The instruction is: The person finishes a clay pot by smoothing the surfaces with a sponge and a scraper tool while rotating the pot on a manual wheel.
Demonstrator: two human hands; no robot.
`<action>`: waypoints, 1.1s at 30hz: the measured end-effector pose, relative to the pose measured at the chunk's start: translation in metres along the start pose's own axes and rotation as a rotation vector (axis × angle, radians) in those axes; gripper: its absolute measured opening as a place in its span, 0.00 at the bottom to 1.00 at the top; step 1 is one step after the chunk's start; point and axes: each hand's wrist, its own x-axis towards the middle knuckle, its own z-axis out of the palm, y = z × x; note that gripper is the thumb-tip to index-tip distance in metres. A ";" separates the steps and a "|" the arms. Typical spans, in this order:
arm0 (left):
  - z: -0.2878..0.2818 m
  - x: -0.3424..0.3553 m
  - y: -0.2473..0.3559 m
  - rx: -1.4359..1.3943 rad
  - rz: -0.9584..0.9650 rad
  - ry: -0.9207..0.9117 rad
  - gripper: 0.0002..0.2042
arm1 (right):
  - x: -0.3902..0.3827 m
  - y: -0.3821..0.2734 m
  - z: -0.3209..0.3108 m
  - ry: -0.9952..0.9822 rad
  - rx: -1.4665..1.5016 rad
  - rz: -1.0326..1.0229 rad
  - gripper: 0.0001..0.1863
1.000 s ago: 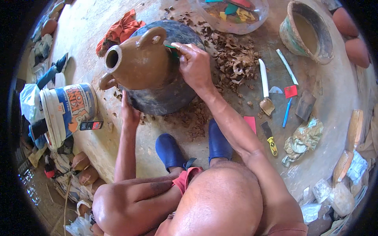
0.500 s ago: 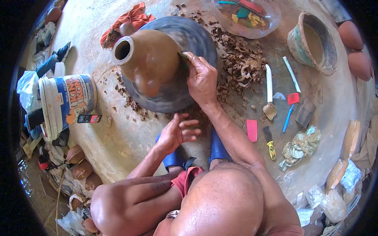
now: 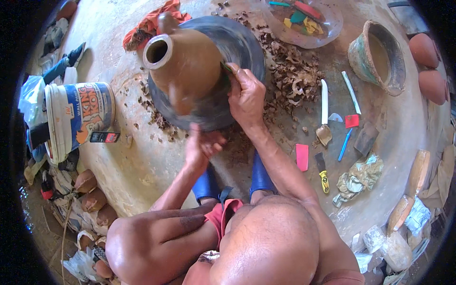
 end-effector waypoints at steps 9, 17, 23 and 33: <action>-0.054 0.032 0.117 -0.023 0.317 0.252 0.39 | 0.001 0.006 0.000 0.030 -0.016 -0.040 0.16; 0.003 -0.010 -0.011 0.072 -0.171 -0.207 0.46 | -0.003 -0.003 -0.001 0.014 0.022 -0.010 0.15; -0.087 0.041 0.101 -0.089 0.277 0.219 0.38 | -0.003 -0.010 0.008 -0.016 0.043 0.069 0.16; 0.021 -0.033 0.007 0.077 -0.245 -0.141 0.46 | -0.001 0.004 0.002 0.024 -0.042 -0.064 0.16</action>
